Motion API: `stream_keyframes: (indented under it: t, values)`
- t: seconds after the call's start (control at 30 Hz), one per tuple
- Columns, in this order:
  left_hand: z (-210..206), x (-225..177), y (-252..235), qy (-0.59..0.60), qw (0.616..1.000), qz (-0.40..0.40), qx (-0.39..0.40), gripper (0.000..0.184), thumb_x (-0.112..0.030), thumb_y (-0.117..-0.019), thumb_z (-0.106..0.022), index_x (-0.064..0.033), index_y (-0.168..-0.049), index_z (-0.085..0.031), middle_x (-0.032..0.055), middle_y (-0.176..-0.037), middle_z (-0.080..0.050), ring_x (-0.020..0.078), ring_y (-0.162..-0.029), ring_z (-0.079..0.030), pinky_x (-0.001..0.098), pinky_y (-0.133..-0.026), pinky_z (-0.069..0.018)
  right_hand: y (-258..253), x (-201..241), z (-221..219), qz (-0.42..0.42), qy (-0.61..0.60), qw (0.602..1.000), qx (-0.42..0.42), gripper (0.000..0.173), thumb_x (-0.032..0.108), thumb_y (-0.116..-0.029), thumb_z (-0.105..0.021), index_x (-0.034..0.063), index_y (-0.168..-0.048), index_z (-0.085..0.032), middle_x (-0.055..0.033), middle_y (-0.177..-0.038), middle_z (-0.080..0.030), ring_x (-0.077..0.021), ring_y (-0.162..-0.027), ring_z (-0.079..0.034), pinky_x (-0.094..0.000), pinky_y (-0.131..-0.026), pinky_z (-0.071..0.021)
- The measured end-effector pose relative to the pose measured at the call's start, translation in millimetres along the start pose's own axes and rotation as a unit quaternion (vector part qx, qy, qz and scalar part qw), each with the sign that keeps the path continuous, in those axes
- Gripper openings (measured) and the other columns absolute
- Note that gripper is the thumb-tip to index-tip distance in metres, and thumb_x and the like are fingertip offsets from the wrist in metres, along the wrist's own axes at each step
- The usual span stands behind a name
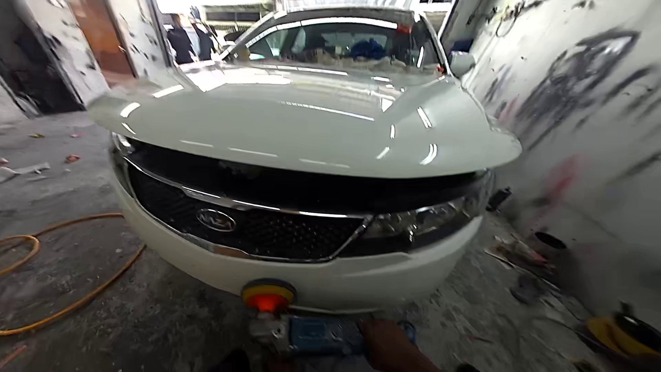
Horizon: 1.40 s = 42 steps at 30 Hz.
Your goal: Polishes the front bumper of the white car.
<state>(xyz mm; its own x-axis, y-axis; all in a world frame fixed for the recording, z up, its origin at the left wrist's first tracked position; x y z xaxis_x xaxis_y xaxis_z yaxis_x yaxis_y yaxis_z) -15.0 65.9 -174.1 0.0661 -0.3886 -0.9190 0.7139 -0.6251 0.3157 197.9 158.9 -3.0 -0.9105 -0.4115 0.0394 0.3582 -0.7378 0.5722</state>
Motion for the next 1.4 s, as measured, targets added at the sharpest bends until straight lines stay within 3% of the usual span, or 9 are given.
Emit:
stream_keyframes:
  t: [0.1,0.23,0.4,0.5,0.67,0.8,0.9,1.27,1.4]
  values:
    - [8.7,-14.8,-1.8,0.027,0.999,-0.028,0.022,0.075,0.001,-0.0859,-0.074,0.0149,-0.148,-0.034,0.0355,-0.142,-0.051,0.0397,-0.133,-0.053,0.0482,-0.114,-0.0430,0.1,7.6,11.9,0.005,0.024,1.000,-0.003,0.052,0.023,-0.0848,-0.073,0.0003,-0.129,-0.057,-0.0253,-0.117,-0.067,-0.0463,-0.111,-0.065,-0.0662,-0.087,-0.0505]
    - [6.6,-33.5,14.9,-0.108,0.989,-0.085,0.046,0.073,-0.011,-0.0716,-0.087,0.0162,-0.131,-0.054,0.0338,-0.122,-0.064,0.0423,-0.119,-0.062,0.0534,-0.107,-0.0472,11.3,-26.1,-4.7,-0.011,-0.007,1.000,0.003,0.056,0.027,-0.0836,-0.075,0.0009,-0.130,-0.058,-0.0253,-0.116,-0.068,-0.0461,-0.110,-0.066,-0.0658,-0.089,-0.0510]
    - [-11.2,-78.4,59.9,-0.304,0.919,-0.105,0.226,0.061,-0.036,-0.0785,-0.083,0.0044,-0.121,-0.068,0.0228,-0.115,-0.072,0.0371,-0.113,-0.068,0.0566,-0.102,-0.0516,31.3,-109.9,-72.1,-0.033,-0.115,0.993,0.010,0.077,0.043,-0.0792,-0.083,0.0051,-0.141,-0.057,-0.0248,-0.120,-0.069,-0.0438,-0.114,-0.065,-0.0649,-0.097,-0.0500]
    - [-16.5,-94.0,69.0,-0.382,0.874,-0.101,0.284,0.045,-0.040,-0.0826,-0.075,-0.0043,-0.110,-0.074,0.0172,-0.107,-0.075,0.0346,-0.107,-0.071,0.0579,-0.094,-0.0540,36.9,-127.6,-90.9,-0.013,-0.176,0.984,0.005,0.066,0.045,-0.0788,-0.084,0.0049,-0.128,-0.066,-0.0214,-0.114,-0.072,-0.0390,-0.109,-0.069,-0.0625,-0.097,-0.0514]
    - [23.3,-104.5,39.3,-0.367,0.909,-0.079,0.180,0.057,-0.041,-0.0764,-0.082,-0.0003,-0.116,-0.071,0.0193,-0.111,-0.074,0.0361,-0.109,-0.070,0.0573,-0.096,-0.0535,14.7,-76.6,-65.5,0.017,-0.146,0.989,-0.008,0.065,0.042,-0.0754,-0.084,0.0091,-0.128,-0.066,-0.0180,-0.114,-0.072,-0.0378,-0.110,-0.068,-0.0634,-0.096,-0.0508]
    - [51.7,-68.8,0.9,-0.206,0.964,-0.165,0.026,0.066,-0.028,-0.0723,-0.088,0.0103,-0.121,-0.064,0.0267,-0.111,-0.071,0.0402,-0.108,-0.069,0.0586,-0.100,-0.0518,8.5,-6.0,-17.3,-0.007,-0.074,0.997,-0.010,0.061,0.038,-0.0799,-0.078,0.0056,-0.129,-0.062,-0.0220,-0.113,-0.070,-0.0429,-0.108,-0.067,-0.0648,-0.090,-0.0516]
    - [54.1,-47.8,-8.4,-0.147,0.971,-0.188,-0.008,0.064,-0.021,-0.0722,-0.086,0.0131,-0.121,-0.062,0.0289,-0.110,-0.071,0.0408,-0.107,-0.070,0.0586,-0.099,-0.0517,2.8,10.2,-5.0,0.001,-0.044,0.999,-0.021,0.057,0.035,-0.0822,-0.075,0.0053,-0.128,-0.061,-0.0215,-0.113,-0.070,-0.0421,-0.107,-0.068,-0.0643,-0.087,-0.0521]
    - [-3.6,-102.1,59.3,-0.362,0.902,-0.122,0.201,0.057,-0.039,-0.0753,-0.083,0.0023,-0.112,-0.072,0.0215,-0.108,-0.074,0.0381,-0.107,-0.070,0.0578,-0.097,-0.0530,36.1,-99.6,-93.3,-0.031,-0.201,0.978,-0.054,0.071,0.039,-0.0758,-0.085,0.0070,-0.135,-0.063,-0.0202,-0.118,-0.072,-0.0396,-0.112,-0.068,-0.0636,-0.097,-0.0506]
    - [-24.5,-112.3,73.3,-0.393,0.878,-0.104,0.251,0.052,-0.043,-0.0794,-0.078,-0.0014,-0.110,-0.074,0.0190,-0.109,-0.074,0.0353,-0.108,-0.070,0.0559,-0.096,-0.0532,39.8,-133.1,-92.0,-0.030,-0.205,0.978,-0.038,0.070,0.040,-0.0749,-0.086,0.0069,-0.132,-0.064,-0.0187,-0.115,-0.072,-0.0362,-0.111,-0.069,-0.0612,-0.098,-0.0512]
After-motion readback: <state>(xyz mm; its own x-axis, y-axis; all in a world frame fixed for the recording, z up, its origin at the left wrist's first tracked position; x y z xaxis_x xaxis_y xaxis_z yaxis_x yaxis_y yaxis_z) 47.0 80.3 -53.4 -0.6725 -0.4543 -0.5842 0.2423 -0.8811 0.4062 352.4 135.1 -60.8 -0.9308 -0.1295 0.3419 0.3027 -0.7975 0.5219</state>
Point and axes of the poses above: each hand's wrist, its own y-axis away from the middle knuckle, its own z-axis out of the back of the hand, x = y × z, the point moved 2 cm from there along -y, towards the middle knuckle
